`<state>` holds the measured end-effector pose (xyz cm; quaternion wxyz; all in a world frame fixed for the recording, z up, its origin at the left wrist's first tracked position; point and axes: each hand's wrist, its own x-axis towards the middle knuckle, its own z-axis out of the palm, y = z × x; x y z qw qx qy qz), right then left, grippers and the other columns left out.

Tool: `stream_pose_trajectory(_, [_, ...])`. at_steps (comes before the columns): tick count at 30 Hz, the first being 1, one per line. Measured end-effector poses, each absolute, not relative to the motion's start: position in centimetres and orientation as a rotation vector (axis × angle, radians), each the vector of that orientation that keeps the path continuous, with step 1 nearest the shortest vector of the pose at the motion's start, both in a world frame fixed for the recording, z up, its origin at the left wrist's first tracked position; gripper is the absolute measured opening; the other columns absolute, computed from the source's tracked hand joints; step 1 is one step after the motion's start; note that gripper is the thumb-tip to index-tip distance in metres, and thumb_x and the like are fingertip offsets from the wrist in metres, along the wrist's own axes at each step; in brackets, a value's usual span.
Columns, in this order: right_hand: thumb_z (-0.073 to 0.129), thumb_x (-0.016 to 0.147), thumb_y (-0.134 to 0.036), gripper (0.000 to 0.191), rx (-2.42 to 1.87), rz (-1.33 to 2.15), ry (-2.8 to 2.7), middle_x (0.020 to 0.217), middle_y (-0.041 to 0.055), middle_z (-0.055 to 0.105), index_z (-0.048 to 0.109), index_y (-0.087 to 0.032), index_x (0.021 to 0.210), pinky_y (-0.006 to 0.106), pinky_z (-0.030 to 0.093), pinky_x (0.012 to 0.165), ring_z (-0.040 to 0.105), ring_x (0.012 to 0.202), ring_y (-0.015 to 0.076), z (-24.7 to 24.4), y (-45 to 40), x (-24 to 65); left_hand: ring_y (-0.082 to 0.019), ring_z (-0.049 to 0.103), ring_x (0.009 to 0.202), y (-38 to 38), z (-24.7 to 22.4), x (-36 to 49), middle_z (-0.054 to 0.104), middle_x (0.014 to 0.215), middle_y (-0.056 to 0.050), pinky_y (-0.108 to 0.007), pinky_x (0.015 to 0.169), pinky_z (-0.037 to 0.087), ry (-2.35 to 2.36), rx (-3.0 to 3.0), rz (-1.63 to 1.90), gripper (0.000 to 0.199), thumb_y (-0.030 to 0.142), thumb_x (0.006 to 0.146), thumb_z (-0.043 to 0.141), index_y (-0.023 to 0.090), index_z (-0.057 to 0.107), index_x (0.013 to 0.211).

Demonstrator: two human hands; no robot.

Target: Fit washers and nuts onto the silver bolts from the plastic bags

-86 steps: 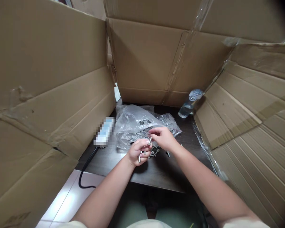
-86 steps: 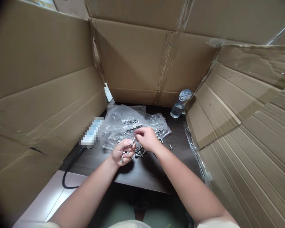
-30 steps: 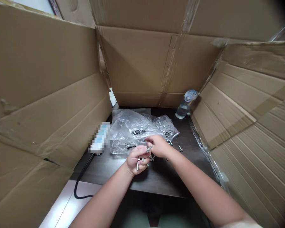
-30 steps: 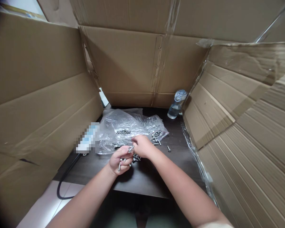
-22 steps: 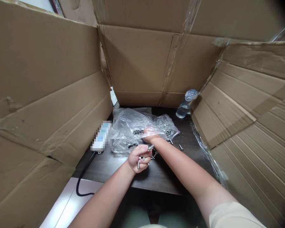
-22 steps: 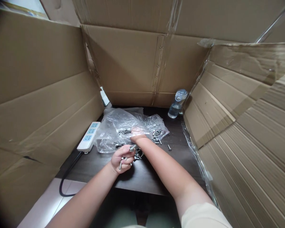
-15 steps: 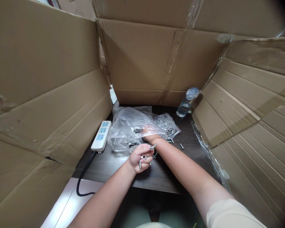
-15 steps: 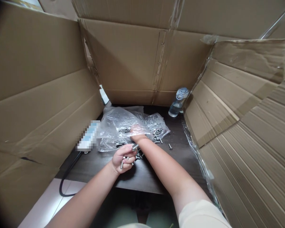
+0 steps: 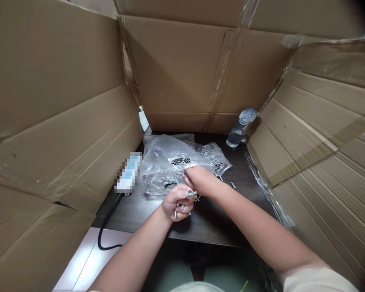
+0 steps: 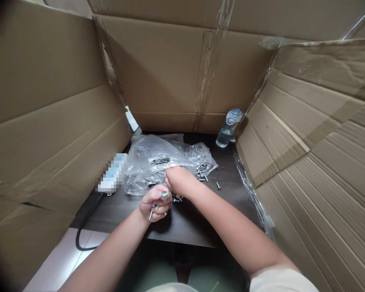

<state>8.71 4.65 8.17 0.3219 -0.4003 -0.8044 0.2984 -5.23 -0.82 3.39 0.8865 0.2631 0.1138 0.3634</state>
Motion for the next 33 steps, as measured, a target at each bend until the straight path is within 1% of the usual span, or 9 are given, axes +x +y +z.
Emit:
stream_pose_trajectory(1, [0.064, 0.081, -0.024, 0.012, -1.022, 0.765, -2.16, 0.075, 0.0048, 0.062, 0.062, -0.016, 0.071, 0.031, 0.046, 0.073, 0.057, 0.073, 0.0173, 8.1, 4.1, 9.8, 0.001, 0.016, 0.032, -0.8, 3.5, -5.2, 0.025, 0.047, 0.01, -0.008, 0.026, 0.017, 0.258, 0.546, 0.761, 0.03, 0.028, 0.069, 0.069, 0.015, 0.044, 0.059])
stream_pose_trajectory(3, [0.058, 0.084, -0.025, 0.011, -0.994, 0.779, -2.118, 0.074, 0.0034, 0.06, 0.061, -0.018, 0.076, 0.03, 0.045, 0.069, 0.055, 0.071, 0.016, 7.8, 2.8, 12.3, 0.0, 0.017, 0.032, -0.7, 3.6, -4.9, 0.024, 0.047, 0.01, -0.008, 0.026, 0.017, 0.327, 0.537, 0.756, 0.026, 0.027, 0.07, 0.068, 0.014, 0.048, 0.061])
stream_pose_trajectory(7, [0.052, 0.087, -0.039, 0.022, -1.005, 1.258, -1.604, 0.062, -0.0014, 0.053, 0.057, -0.018, 0.082, 0.025, 0.043, 0.05, 0.05, 0.052, 0.0112, 5.7, 0.7, 15.9, -0.001, 0.019, 0.033, -0.4, 3.6, -3.7, 0.022, 0.046, 0.01, -0.009, 0.027, 0.013, 0.521, 0.55, 0.734, 0.019, 0.024, 0.072, 0.067, 0.012, 0.056, 0.064])
stream_pose_trajectory(9, [0.057, 0.084, -0.043, 0.025, -0.956, 1.391, -1.419, 0.066, -0.0008, 0.056, 0.057, -0.018, 0.085, 0.025, 0.046, 0.048, 0.052, 0.052, 0.011, 4.1, 0.2, 16.4, -0.001, 0.019, 0.033, -0.3, 3.5, -3.1, 0.022, 0.046, 0.01, -0.01, 0.028, 0.012, 0.601, 0.565, 0.724, 0.019, 0.025, 0.072, 0.068, 0.011, 0.057, 0.064])
stream_pose_trajectory(12, [0.06, 0.081, -0.044, 0.027, -0.887, 1.496, -1.319, 0.071, 0.0007, 0.061, 0.058, -0.018, 0.089, 0.027, 0.049, 0.051, 0.057, 0.054, 0.0118, 2.2, -0.3, 16.1, -0.001, 0.02, 0.033, -0.3, 3.5, -2.4, 0.024, 0.046, 0.01, -0.011, 0.028, 0.011, 0.672, 0.571, 0.719, 0.02, 0.026, 0.071, 0.069, 0.012, 0.056, 0.064])
stream_pose_trajectory(17, [0.059, 0.083, -0.041, 0.026, -0.844, 1.503, -1.304, 0.061, -0.0009, 0.061, 0.057, -0.017, 0.094, 0.027, 0.05, 0.055, 0.058, 0.053, 0.0124, 1.6, -0.7, 15.5, -0.001, 0.019, 0.033, -0.2, 3.5, -1.9, 0.025, 0.046, 0.01, -0.012, 0.029, 0.01, 0.736, 0.607, 0.731, 0.022, 0.027, 0.07, 0.07, 0.012, 0.055, 0.062])
stream_pose_trajectory(22, [0.058, 0.084, -0.041, 0.025, -0.899, 1.383, -1.373, 0.061, -0.0013, 0.06, 0.058, -0.019, 0.094, 0.028, 0.051, 0.056, 0.059, 0.055, 0.0131, 2.1, -1.0, 15.7, -0.001, 0.019, 0.033, -0.1, 3.2, -1.7, 0.025, 0.044, 0.01, -0.012, 0.029, 0.01, 0.775, 0.674, 0.736, 0.025, 0.029, 0.07, 0.07, 0.012, 0.055, 0.061])
stream_pose_trajectory(31, [0.057, 0.085, -0.035, 0.018, -0.905, 1.239, -1.502, 0.083, 0.003, 0.059, 0.061, -0.021, 0.094, 0.027, 0.052, 0.057, 0.061, 0.059, 0.0128, 1.6, -1.0, 15.9, -0.001, 0.02, 0.03, -0.3, 3.4, -1.6, 0.034, 0.041, 0.008, -0.014, 0.026, 0.013, 0.881, 0.749, 0.767, 0.028, 0.034, 0.067, 0.073, 0.013, 0.056, 0.061])
stream_pose_trajectory(33, [0.056, 0.086, -0.034, 0.016, -0.901, 1.233, -1.52, 0.082, 0.003, 0.059, 0.061, -0.021, 0.095, 0.027, 0.051, 0.056, 0.061, 0.059, 0.0127, 1.6, -1.0, 16.0, -0.001, 0.021, 0.03, -0.4, 3.4, -1.7, 0.035, 0.041, 0.008, -0.014, 0.027, 0.013, 0.886, 0.75, 0.772, 0.029, 0.035, 0.067, 0.074, 0.013, 0.056, 0.061])
